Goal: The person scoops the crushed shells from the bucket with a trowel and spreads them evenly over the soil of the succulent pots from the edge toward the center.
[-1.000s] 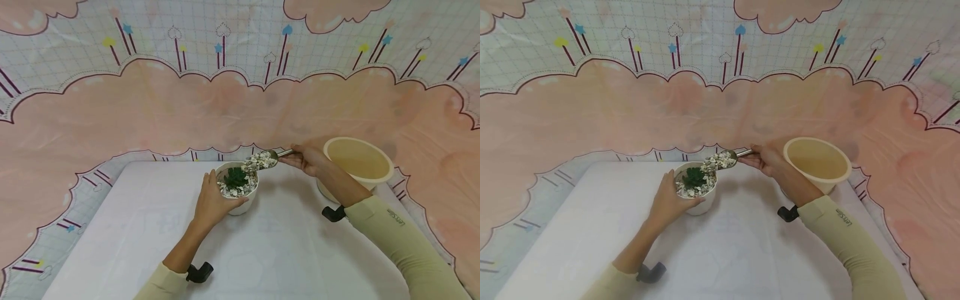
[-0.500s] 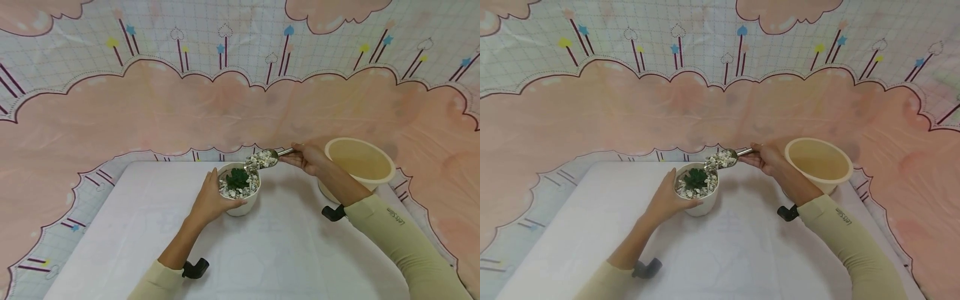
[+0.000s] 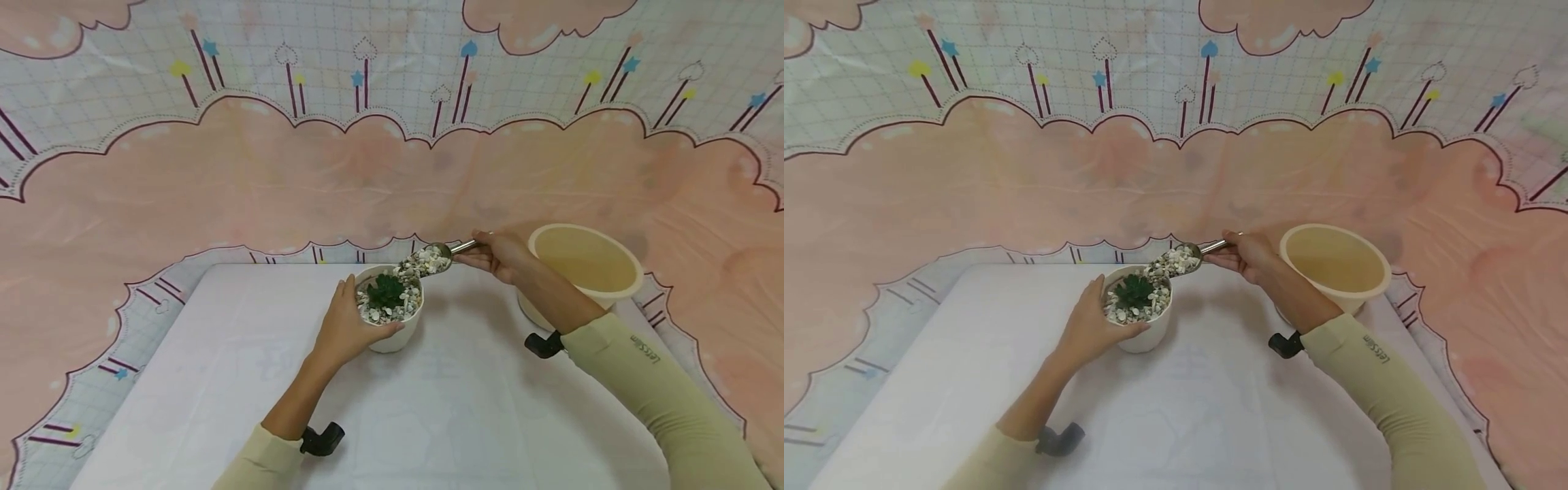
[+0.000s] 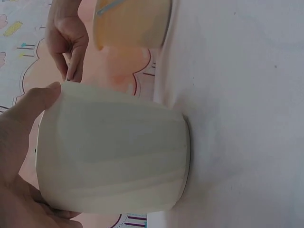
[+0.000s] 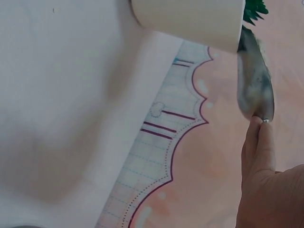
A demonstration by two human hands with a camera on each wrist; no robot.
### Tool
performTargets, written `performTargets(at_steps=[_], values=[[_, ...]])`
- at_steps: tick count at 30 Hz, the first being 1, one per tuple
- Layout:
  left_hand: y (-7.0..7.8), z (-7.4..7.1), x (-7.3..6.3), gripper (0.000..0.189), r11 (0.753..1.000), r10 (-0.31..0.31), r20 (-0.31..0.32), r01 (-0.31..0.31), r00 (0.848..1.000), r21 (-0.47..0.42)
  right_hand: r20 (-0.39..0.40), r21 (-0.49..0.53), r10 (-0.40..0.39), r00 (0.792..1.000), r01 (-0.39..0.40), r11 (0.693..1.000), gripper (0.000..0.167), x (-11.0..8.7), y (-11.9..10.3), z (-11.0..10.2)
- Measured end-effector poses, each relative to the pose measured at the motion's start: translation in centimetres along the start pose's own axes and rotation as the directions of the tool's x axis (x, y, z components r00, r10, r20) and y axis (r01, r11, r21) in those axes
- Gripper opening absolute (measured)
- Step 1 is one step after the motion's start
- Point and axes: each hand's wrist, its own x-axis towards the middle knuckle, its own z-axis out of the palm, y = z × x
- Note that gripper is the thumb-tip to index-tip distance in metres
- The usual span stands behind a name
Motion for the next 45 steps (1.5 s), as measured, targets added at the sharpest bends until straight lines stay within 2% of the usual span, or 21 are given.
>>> performTargets(at_steps=[4,7,11,13,19,26,31,35,40,45], values=[[-0.2,-0.4,0.2,0.132,1.0,0.017,0.035,-0.017,0.999,-0.007,0.005,0.015,0.007,1.0,-0.007,1.0,0.03,0.0,0.1,-0.2],[0.1,-0.4,0.1,0.135,1.0,-0.012,0.042,0.012,0.999,0.001,0.009,0.03,0.009,1.0,-0.009,1.0,0.029,0.0,0.1,-0.3],[1.1,-0.1,-0.5,0.141,0.996,-0.084,0.001,0.084,0.996,0.005,0.016,0.042,0.01,1.0,-0.011,0.999,0.026,0.1,0.2,-0.3],[1.4,0.1,-0.7,0.141,0.995,-0.099,-0.024,0.099,0.995,0.011,0.017,0.042,0.011,1.0,-0.011,0.999,0.025,0.1,0.2,-0.3],[0.8,0.3,-0.5,0.136,0.998,-0.064,-0.049,0.065,0.997,0.017,0.017,0.019,-0.004,1.0,0.004,1.0,0.028,0.2,0.2,-0.2],[0.1,-0.2,-0.1,0.134,1.0,-0.018,-0.005,0.018,1.0,-0.01,0.01,0.02,0.001,1.0,-0.001,1.0,0.026,0.2,0.2,-0.2],[0.2,-0.4,0.1,0.134,1.0,-0.014,0.022,0.014,1.0,-0.011,0.016,0.018,-0.02,1.0,0.02,1.0,0.028,0.2,0.1,-0.4],[0.4,-0.3,0.2,0.133,1.0,-0.009,0.02,0.009,1.0,-0.012,0.021,0.019,-0.037,0.999,0.037,0.999,0.031,0.0,0.0,-0.5],[0.7,0.1,0.0,0.134,0.999,-0.023,0.003,0.023,1.0,0.027,0.026,0.032,-0.033,0.999,0.032,0.999,0.033,-0.1,0.0,-0.5],[1.0,0.6,-0.2,0.14,0.995,-0.075,-0.02,0.077,0.997,0.068,0.032,0.02,-0.033,0.999,0.032,0.999,0.031,-0.2,0.1,-0.6]])
